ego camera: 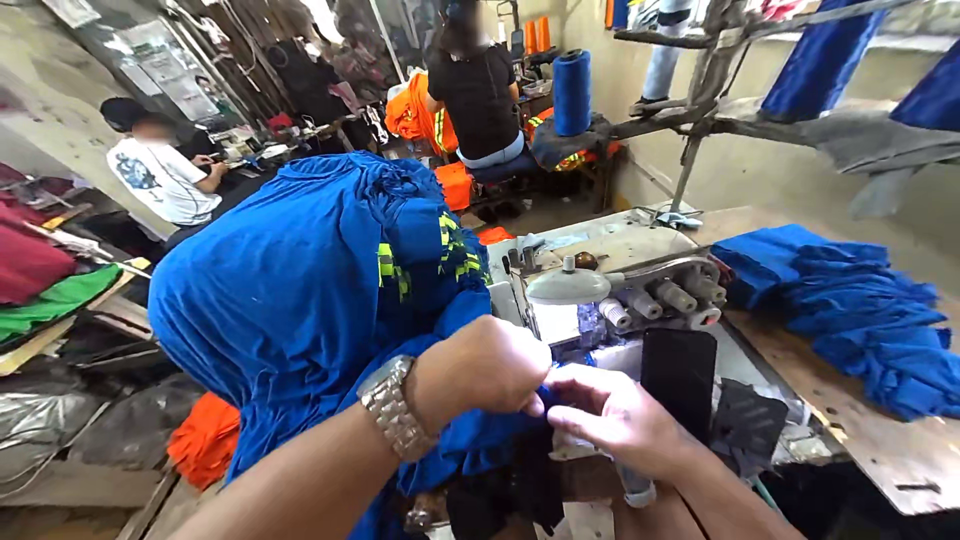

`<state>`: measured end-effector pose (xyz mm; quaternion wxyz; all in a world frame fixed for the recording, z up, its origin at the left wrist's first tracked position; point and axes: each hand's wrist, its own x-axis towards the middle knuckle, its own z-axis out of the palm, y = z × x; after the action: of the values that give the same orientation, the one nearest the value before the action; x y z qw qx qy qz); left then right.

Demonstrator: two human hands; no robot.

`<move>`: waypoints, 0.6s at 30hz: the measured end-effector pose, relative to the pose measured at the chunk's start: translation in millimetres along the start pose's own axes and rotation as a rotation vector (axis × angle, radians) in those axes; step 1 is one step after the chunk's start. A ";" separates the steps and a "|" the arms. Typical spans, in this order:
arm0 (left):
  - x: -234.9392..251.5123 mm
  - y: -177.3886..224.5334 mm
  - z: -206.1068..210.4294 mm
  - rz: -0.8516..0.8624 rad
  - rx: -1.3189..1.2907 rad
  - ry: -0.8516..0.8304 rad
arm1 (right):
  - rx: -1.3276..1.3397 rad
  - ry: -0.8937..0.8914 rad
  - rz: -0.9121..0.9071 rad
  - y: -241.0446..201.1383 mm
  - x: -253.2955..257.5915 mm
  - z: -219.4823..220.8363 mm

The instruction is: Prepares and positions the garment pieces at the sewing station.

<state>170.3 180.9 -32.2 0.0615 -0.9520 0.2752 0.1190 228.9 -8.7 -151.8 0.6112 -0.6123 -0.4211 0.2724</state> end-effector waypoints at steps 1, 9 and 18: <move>-0.1 -2.7 -4.4 -0.003 0.006 -0.016 | -0.023 0.040 -0.008 1.8 4.0 -3.2; -0.9 -0.4 -18.4 0.009 -0.018 -0.059 | -0.555 0.111 -0.328 22.9 25.5 -15.3; -2.1 -13.5 -7.5 0.046 0.097 0.024 | -0.199 -0.138 -0.060 20.5 22.6 -20.3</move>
<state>177.3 191.9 -23.6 0.1016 -0.9427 0.3031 0.0956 261.1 2.0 -165.6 0.5247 -0.6371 -0.5051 0.2523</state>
